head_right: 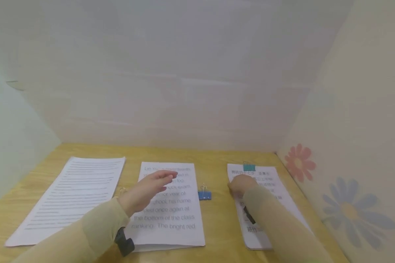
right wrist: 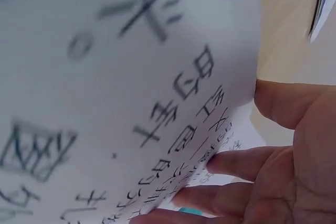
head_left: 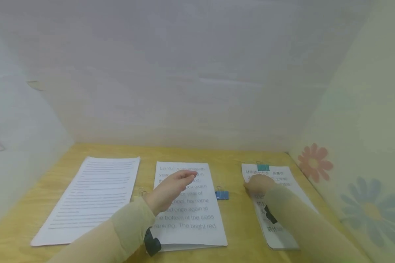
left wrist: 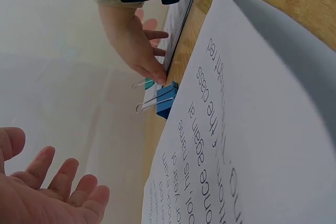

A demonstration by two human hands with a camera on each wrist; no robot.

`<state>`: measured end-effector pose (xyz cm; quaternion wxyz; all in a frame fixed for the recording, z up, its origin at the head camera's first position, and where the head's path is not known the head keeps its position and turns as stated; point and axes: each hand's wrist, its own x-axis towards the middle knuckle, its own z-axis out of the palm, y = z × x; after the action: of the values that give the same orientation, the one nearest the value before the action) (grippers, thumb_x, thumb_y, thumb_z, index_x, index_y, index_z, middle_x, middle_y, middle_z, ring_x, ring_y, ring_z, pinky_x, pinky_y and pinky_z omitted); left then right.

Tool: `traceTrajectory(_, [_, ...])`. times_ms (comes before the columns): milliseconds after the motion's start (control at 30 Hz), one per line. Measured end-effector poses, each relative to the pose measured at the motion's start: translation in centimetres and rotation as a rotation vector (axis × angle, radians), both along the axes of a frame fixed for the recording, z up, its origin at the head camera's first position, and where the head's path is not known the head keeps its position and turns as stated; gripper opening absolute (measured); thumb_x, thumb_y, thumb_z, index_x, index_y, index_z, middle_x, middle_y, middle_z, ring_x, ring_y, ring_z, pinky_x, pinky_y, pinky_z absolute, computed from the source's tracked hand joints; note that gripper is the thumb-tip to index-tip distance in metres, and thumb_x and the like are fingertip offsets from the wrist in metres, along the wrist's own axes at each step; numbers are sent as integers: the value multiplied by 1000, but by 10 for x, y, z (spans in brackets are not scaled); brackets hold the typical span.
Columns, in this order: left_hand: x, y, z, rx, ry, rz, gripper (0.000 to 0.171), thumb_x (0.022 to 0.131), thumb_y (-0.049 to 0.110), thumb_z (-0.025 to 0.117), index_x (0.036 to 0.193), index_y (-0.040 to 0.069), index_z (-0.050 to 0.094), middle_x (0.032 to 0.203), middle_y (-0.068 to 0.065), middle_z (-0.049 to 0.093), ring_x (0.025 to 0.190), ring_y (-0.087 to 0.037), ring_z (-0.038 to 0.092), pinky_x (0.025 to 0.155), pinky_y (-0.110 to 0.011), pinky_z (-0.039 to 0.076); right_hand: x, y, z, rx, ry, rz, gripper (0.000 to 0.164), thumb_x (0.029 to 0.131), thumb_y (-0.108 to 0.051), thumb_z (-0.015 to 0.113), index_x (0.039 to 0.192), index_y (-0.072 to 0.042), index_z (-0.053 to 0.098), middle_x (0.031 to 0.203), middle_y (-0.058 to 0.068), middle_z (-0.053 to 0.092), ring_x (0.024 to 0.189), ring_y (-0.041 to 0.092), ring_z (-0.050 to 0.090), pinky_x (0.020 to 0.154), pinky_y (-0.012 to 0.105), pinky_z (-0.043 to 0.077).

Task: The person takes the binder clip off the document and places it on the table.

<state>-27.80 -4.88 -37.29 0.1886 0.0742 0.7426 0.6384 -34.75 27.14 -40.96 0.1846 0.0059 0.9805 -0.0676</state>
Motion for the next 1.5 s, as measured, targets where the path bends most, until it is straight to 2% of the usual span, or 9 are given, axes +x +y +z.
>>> traceTrajectory(233, [-1,-2,-4,-10,-27,0,44,78,50,53,116,28,51,121,7,44,115,-30,35,93,-50,24,33,-30,13,12,24,9,38,81,-45,50,87,-10,63,79,4,56,66,19,50,67,40,41])
traceTrajectory(333, [-1,-4,-5,-4,-35,3,46,78,50,53,117,28,50,123,6,43,115,-31,35,92,-53,24,40,-32,16,5,35,14,42,80,-46,51,96,-9,62,89,8,58,78,25,53,74,46,39])
traceTrajectory(467, [0,-7,-7,2,-30,6,43,78,50,52,116,29,50,124,6,42,115,-31,35,92,-54,23,29,-16,15,-1,73,30,38,82,-42,51,100,-10,59,94,8,57,85,27,52,75,48,38])
traceTrajectory(600, [0,-9,-9,6,-31,15,44,78,50,52,116,29,50,125,5,42,115,-32,35,92,-54,22,7,18,16,-111,123,-65,28,83,-35,53,97,-11,58,91,5,56,82,24,51,69,45,39])
traceTrajectory(700, [-1,-9,-10,4,-32,27,43,78,50,52,116,29,50,125,3,42,115,-33,35,93,-53,22,-4,49,16,-244,160,-169,34,82,-31,54,107,-7,53,101,13,53,91,32,47,71,50,37])
traceTrajectory(867, [-1,-9,-9,0,-41,29,42,78,49,52,115,29,50,124,3,42,114,-34,35,92,-54,22,-19,92,4,-334,216,-203,58,81,-24,56,129,-2,32,125,25,34,109,45,31,82,61,23])
traceTrajectory(1100, [0,-7,-11,20,-53,20,41,79,48,52,114,27,52,124,3,43,114,-34,35,91,-56,21,-22,107,-12,-478,68,-361,68,83,-18,52,138,-12,11,137,21,16,118,47,16,86,61,19])
traceTrajectory(1300, [0,-6,-12,9,-65,30,40,78,49,52,113,28,53,124,3,43,113,-34,36,90,-57,22,-6,105,-2,-415,114,-278,67,82,-30,55,134,-2,22,130,28,24,112,50,22,85,60,21])
traceTrajectory(1500, [-1,-5,-12,9,-75,43,43,78,49,53,114,26,52,124,2,43,114,-34,35,90,-56,23,-22,121,-16,-388,149,-285,57,78,-29,61,124,-3,38,118,24,40,106,44,33,83,57,25])
